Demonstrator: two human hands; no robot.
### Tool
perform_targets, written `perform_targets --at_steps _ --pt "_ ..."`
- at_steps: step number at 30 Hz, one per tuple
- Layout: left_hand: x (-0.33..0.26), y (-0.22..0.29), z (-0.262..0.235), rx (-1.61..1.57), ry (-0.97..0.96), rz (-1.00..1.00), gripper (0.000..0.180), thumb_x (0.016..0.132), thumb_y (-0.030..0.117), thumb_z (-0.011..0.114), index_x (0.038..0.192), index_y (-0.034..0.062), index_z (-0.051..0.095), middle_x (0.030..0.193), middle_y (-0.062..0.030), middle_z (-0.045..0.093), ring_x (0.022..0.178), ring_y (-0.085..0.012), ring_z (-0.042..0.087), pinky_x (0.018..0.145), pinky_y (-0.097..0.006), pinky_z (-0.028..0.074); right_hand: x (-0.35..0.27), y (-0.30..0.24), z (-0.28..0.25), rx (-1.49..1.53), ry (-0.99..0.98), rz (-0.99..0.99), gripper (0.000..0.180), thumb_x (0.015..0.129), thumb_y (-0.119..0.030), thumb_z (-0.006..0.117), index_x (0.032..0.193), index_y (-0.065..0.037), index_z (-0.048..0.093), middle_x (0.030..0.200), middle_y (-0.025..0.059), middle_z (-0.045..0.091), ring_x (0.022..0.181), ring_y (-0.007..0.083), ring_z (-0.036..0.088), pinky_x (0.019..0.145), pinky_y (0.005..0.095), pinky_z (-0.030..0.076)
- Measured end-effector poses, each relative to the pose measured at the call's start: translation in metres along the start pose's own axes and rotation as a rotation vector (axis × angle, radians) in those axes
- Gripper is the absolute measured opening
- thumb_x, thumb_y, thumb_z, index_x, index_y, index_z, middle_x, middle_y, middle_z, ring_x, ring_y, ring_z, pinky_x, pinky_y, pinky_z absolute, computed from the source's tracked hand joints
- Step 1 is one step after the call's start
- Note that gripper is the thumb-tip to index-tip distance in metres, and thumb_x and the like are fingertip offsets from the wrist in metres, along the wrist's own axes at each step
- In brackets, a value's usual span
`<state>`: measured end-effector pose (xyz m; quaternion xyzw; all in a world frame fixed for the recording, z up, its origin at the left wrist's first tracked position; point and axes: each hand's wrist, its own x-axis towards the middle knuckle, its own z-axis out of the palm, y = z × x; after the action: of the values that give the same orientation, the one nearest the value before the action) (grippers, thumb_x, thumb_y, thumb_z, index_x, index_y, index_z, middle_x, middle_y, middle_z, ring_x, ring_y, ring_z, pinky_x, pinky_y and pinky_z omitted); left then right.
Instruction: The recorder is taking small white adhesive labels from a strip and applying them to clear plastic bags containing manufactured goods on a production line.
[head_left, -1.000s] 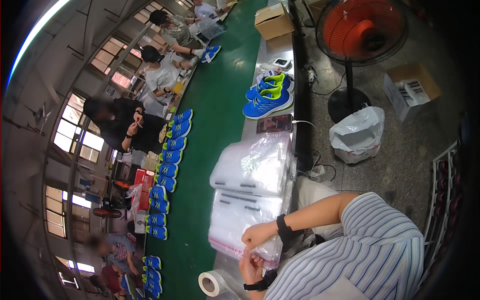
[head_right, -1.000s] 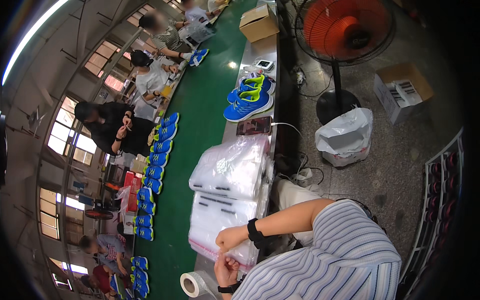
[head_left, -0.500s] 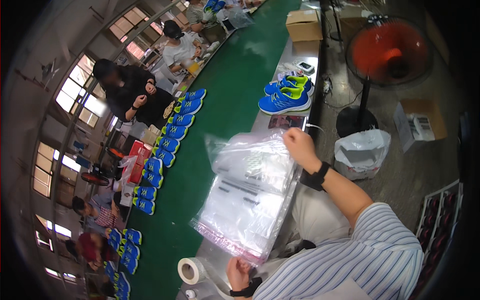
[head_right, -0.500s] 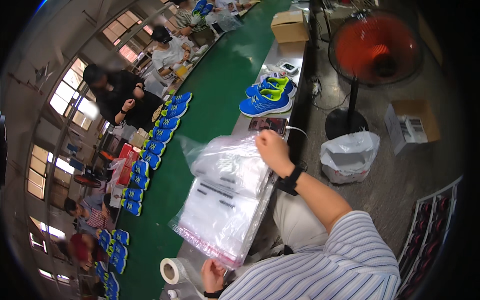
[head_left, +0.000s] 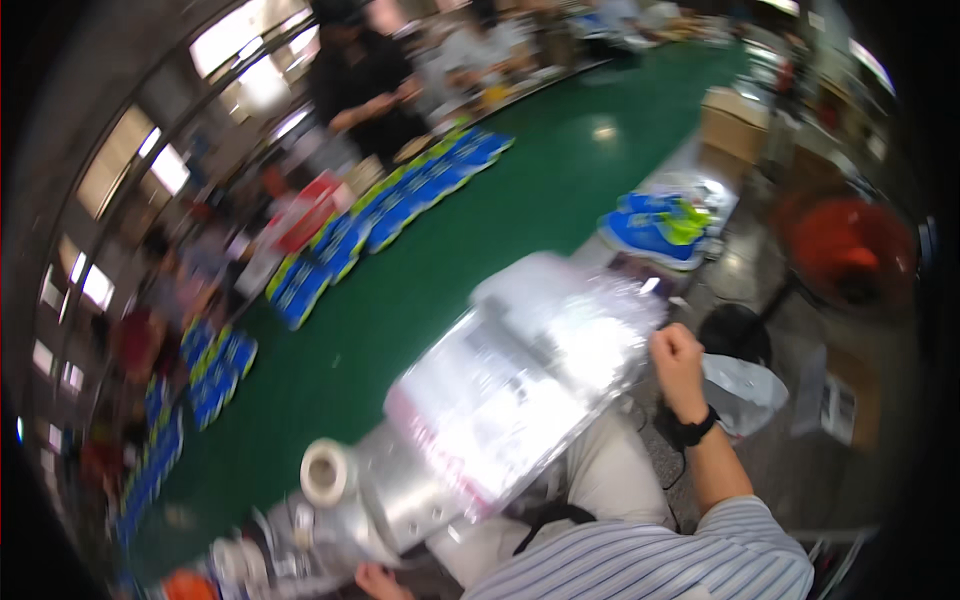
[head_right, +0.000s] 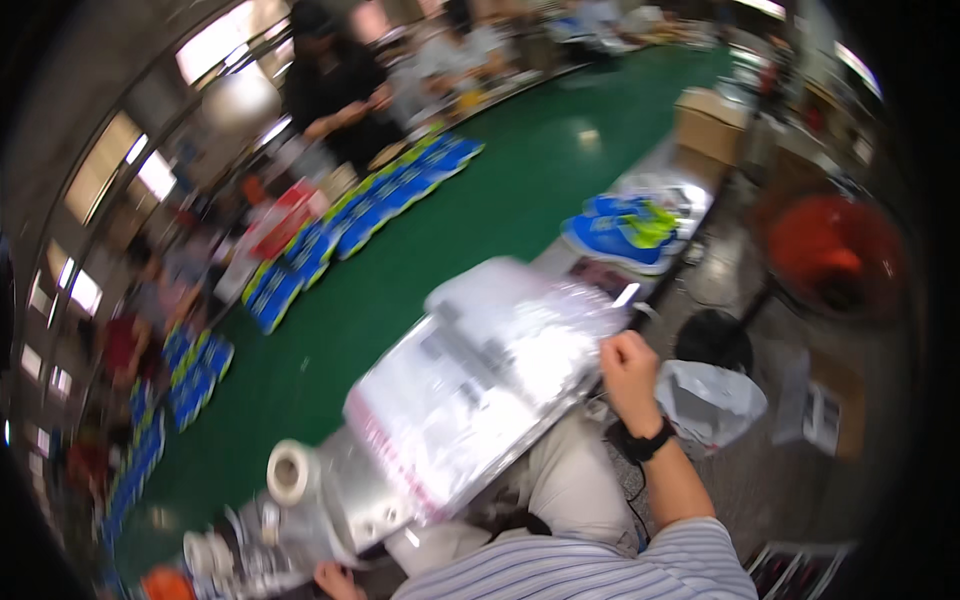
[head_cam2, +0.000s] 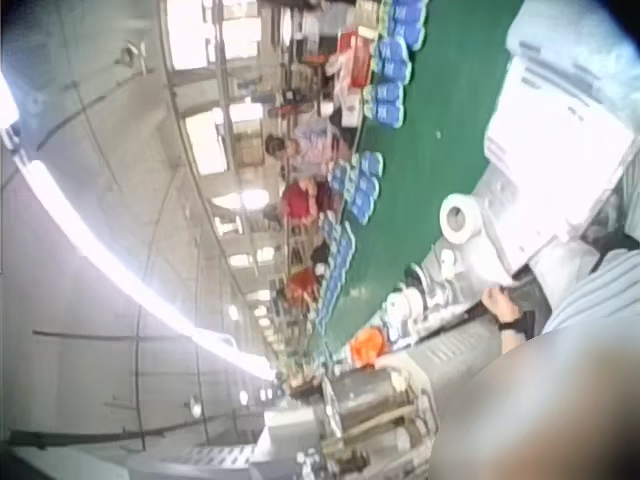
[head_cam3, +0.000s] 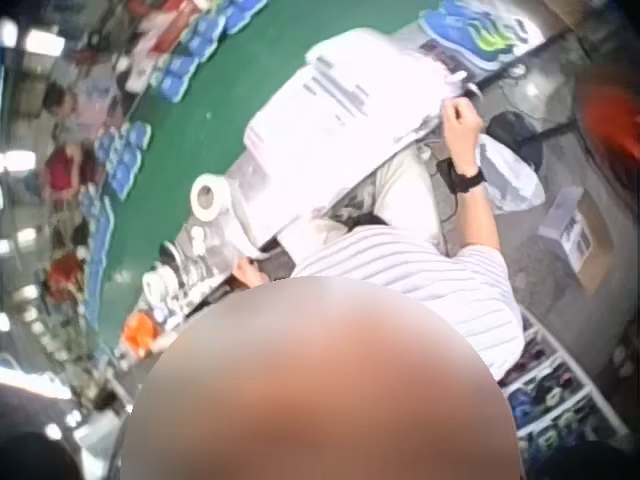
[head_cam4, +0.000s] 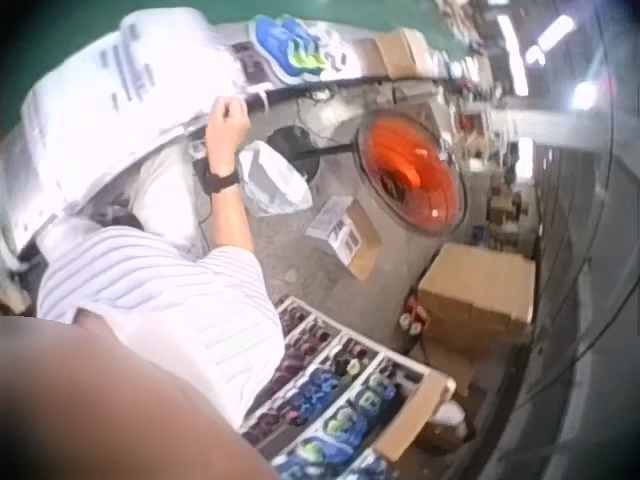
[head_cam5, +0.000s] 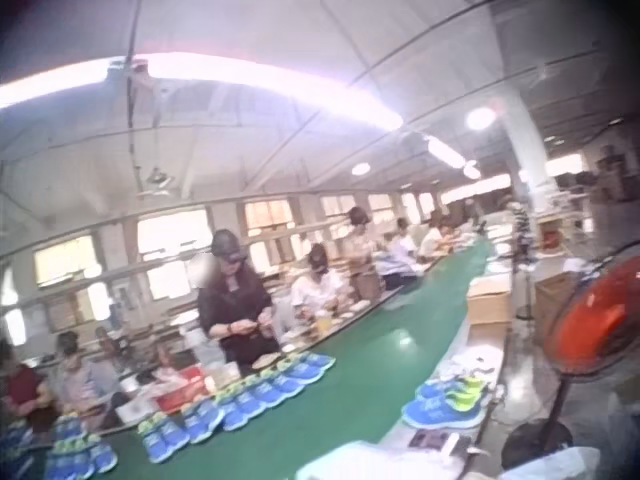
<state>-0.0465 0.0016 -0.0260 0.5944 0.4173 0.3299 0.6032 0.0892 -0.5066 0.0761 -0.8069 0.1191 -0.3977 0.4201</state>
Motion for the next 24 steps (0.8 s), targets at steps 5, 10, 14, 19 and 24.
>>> perform_targets --at_steps 5,10,14,19,24 --pt "0.027 -0.043 0.001 0.028 -0.002 -0.124 0.041 0.071 0.011 0.069 0.102 -0.0005 0.044 0.092 -0.0043 0.045 0.081 -0.0133 0.044 0.072 -0.027 0.04 -0.034 -0.032 0.023 0.275 -0.338 0.129 0.022 0.085 -0.004 0.052 0.065 -0.001 0.045 0.062 -0.0001 0.042 0.058 0.007 0.036 0.052 0.0236 0.03" --pt "-0.023 -0.04 0.026 0.171 -0.177 -0.057 0.062 0.071 0.007 0.071 0.12 0.0067 0.033 0.096 -0.0074 0.049 0.07 -0.0131 0.051 0.059 -0.023 0.043 -0.069 -0.082 0.064 0.401 -0.778 -0.113 0.014 0.078 0.002 0.055 0.066 0.001 0.049 0.062 0.0048 0.044 0.054 0.0112 0.039 0.05 0.0251 0.031" --pt "-0.041 -0.032 0.024 0.179 -0.499 -0.127 0.026 0.079 0.011 0.064 0.101 0.0026 0.054 0.074 -0.0005 0.058 0.067 -0.0089 0.054 0.059 -0.023 0.045 -0.102 -0.122 0.093 0.488 -1.09 -0.201 0.011 0.077 0.0 0.056 0.067 0.001 0.052 0.062 0.0064 0.047 0.052 0.0146 0.042 0.049 0.0267 0.032" --pt "-0.076 0.035 0.036 -0.278 -0.763 -0.621 0.016 0.09 0.016 0.052 0.1 0.0043 0.055 0.076 0.0003 0.054 0.061 -0.0069 0.048 0.053 -0.02 0.04 -0.16 -0.126 0.128 0.473 -1.649 -0.168 0.018 0.088 -0.016 0.051 0.095 -0.002 0.06 0.082 0.0106 0.06 0.077 0.0241 0.058 0.07 0.0294 0.045" --pt "-0.088 0.018 0.043 -0.718 -1.128 -1.019 0.019 0.09 0.021 0.053 0.1 0.0047 0.054 0.072 -0.0002 0.05 0.059 -0.008 0.045 0.052 -0.02 0.038 -0.192 -0.132 0.147 0.838 -1.884 0.693 0.023 0.092 -0.018 0.049 0.101 0.002 0.054 0.08 0.0048 0.059 0.078 0.0148 0.056 0.071 0.0272 0.046"
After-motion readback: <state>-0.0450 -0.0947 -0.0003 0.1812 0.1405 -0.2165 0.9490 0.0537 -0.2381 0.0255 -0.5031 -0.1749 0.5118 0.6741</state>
